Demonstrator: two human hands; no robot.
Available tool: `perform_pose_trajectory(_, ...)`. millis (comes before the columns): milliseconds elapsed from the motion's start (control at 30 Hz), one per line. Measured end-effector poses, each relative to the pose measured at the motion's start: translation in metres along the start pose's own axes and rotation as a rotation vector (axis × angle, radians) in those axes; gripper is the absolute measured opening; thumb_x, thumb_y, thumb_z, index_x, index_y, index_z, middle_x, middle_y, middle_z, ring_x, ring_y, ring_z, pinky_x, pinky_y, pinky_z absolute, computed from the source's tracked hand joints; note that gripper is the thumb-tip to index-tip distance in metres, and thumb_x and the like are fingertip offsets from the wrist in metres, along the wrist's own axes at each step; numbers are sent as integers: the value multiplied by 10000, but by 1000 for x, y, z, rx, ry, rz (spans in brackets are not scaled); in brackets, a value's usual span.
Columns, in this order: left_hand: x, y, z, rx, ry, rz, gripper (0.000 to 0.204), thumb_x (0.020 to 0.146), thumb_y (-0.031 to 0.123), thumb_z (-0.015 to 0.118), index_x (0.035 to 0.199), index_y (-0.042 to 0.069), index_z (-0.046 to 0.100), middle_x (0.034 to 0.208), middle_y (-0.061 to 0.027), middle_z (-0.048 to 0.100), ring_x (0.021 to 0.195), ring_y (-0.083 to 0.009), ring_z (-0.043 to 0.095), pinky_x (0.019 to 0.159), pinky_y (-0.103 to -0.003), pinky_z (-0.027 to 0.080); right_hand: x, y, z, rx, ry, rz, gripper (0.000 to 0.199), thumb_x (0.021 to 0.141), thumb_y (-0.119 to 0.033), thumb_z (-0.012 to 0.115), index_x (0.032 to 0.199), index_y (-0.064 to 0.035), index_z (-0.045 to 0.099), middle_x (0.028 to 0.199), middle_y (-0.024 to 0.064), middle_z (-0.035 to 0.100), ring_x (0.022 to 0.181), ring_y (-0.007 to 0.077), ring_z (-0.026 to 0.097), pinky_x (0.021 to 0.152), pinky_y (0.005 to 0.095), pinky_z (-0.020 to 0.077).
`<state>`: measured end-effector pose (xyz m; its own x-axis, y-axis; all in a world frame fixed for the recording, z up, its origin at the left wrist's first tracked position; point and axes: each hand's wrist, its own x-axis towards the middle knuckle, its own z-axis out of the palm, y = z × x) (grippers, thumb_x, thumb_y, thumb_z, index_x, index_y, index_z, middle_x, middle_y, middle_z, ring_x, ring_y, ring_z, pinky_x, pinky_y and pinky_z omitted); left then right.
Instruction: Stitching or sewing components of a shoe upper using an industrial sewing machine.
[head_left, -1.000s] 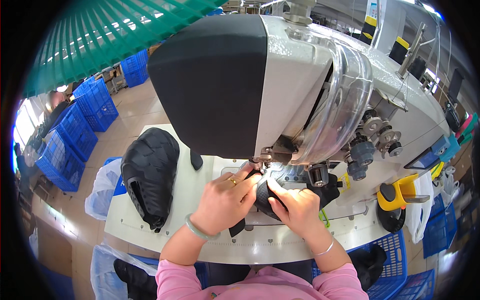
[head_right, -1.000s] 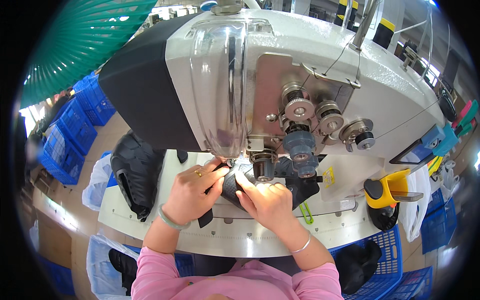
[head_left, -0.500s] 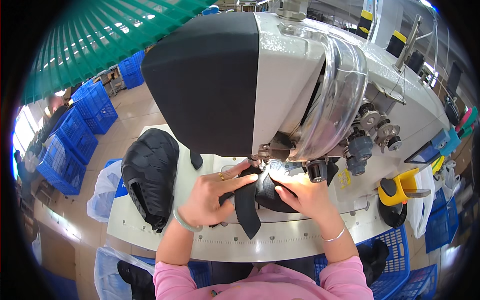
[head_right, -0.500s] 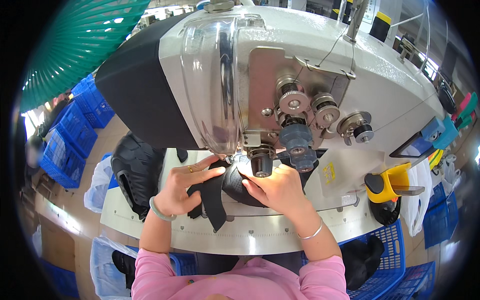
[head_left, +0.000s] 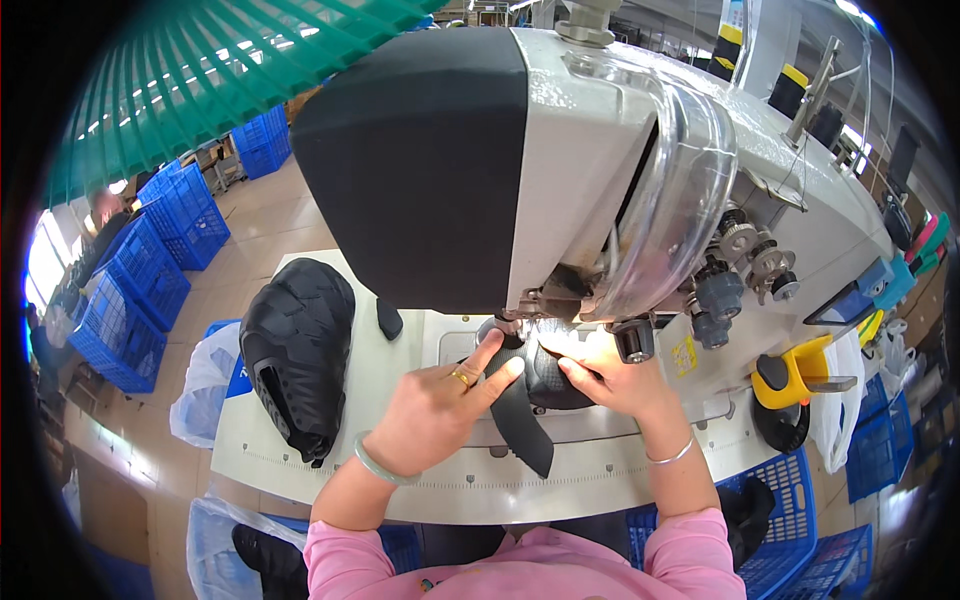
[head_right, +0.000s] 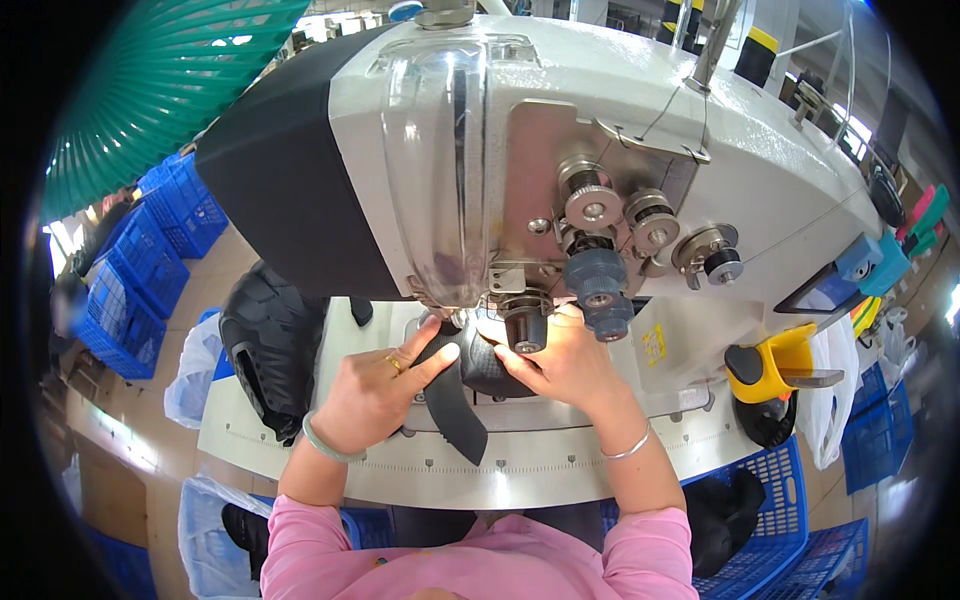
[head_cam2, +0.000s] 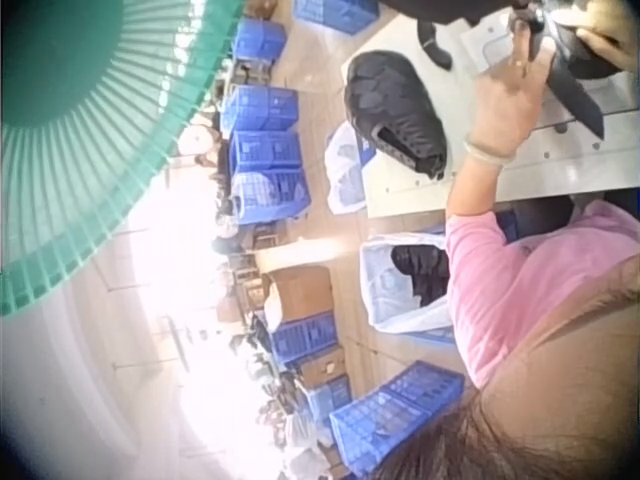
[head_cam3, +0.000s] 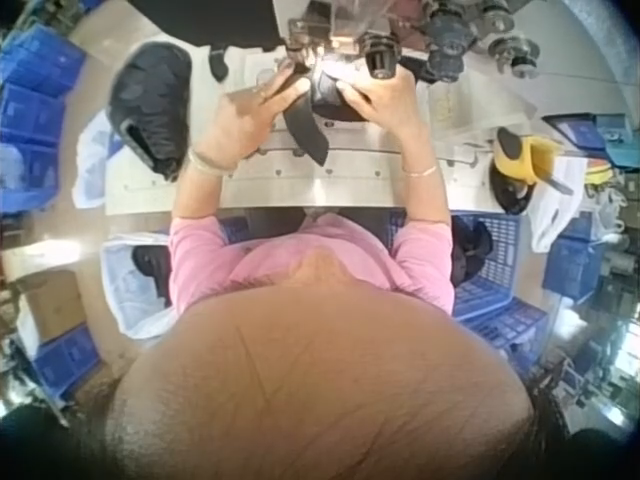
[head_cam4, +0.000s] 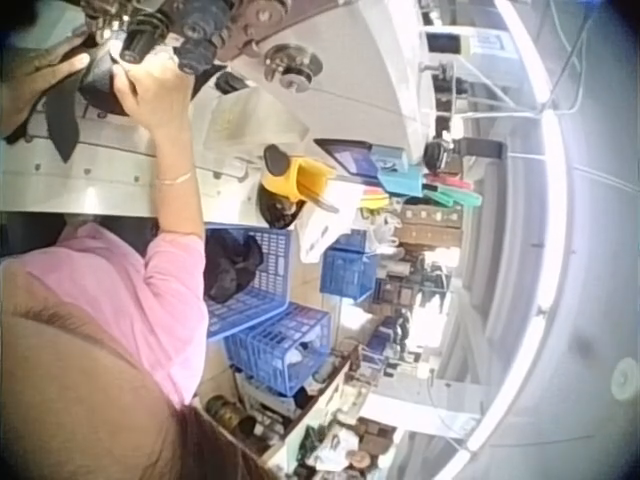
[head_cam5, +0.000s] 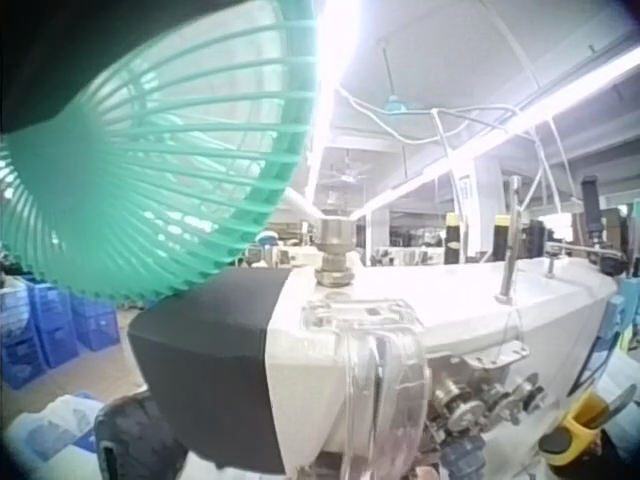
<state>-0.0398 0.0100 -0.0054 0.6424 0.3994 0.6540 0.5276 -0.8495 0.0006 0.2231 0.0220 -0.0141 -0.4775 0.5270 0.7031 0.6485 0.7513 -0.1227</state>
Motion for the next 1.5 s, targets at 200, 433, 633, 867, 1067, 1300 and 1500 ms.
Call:
perform_pose_trajectory(200, 6, 22, 3, 199, -16, -57, 530, 665, -3, 606, 1184, 99, 639, 1278, -202, 585, 544, -156, 559, 511, -274, 493, 4, 6, -4, -25, 1, -11, 155, 813, -200, 718, 934, -105, 712, 762, 83, 619, 702, 275, 565, 774, 395, 470)
perform_pose_trajectory(433, 9, 31, 6, 272, -51, -108, 489, 695, 20, 594, 1180, 71, 635, 1328, -202, 546, 630, -164, 578, 578, -279, 516, -10, -4, 6, 4, 61, -103, 541, 681, -294, 829, 1161, -122, 646, 1049, 94, 601, 913, 297, 574, 819, 430, 491)
perform_pose_trajectory(633, 18, 18, 8, 47, 140, -58, 381, 696, -21, 599, 1062, 50, 675, 1184, -133, 620, 783, -245, 631, 725, -328, 545, -19, -1, 25, -42, 116, -293, 594, 639, -104, 741, 1206, -54, 572, 1217, 112, 572, 1149, 362, 522, 975, 512, 464)
perform_pose_trajectory(867, 25, 12, 8, -300, 256, -314, 240, 738, -55, 656, 955, 35, 705, 798, -92, 667, 699, -251, 626, 629, -305, 495, -18, -8, 13, 11, 93, -254, 598, 614, -203, 731, 1195, -92, 638, 1180, 4, 602, 911, 280, 549, 790, 469, 457)
perform_pose_trajectory(1067, 27, 13, 9, -308, 286, -313, 160, 753, -22, 690, 906, 23, 684, 766, -76, 664, 689, -245, 633, 602, -321, 511, -19, -5, 22, -107, 122, -254, 500, 636, -97, 689, 1136, -109, 688, 1078, -11, 595, 929, 247, 563, 757, 436, 457)
perform_pose_trajectory(1300, 26, 14, 11, -231, 296, -266, 207, 717, -16, 697, 917, 38, 682, 803, -67, 664, 698, -246, 634, 616, -315, 522, -19, -1, 21, 93, 94, -208, 448, 549, -81, 709, 995, -110, 735, 1025, -22, 636, 896, 225, 577, 714, 388, 368)
perform_pose_trajectory(1500, 22, 14, 8, 25, 240, -31, 296, 641, 27, 655, 931, 63, 702, 924, -55, 665, 835, -235, 645, 753, -372, 557, -9, -7, 12, 324, 75, -119, 337, 619, -194, 811, 942, -144, 727, 1001, -33, 691, 912, 215, 601, 769, 376, 358)
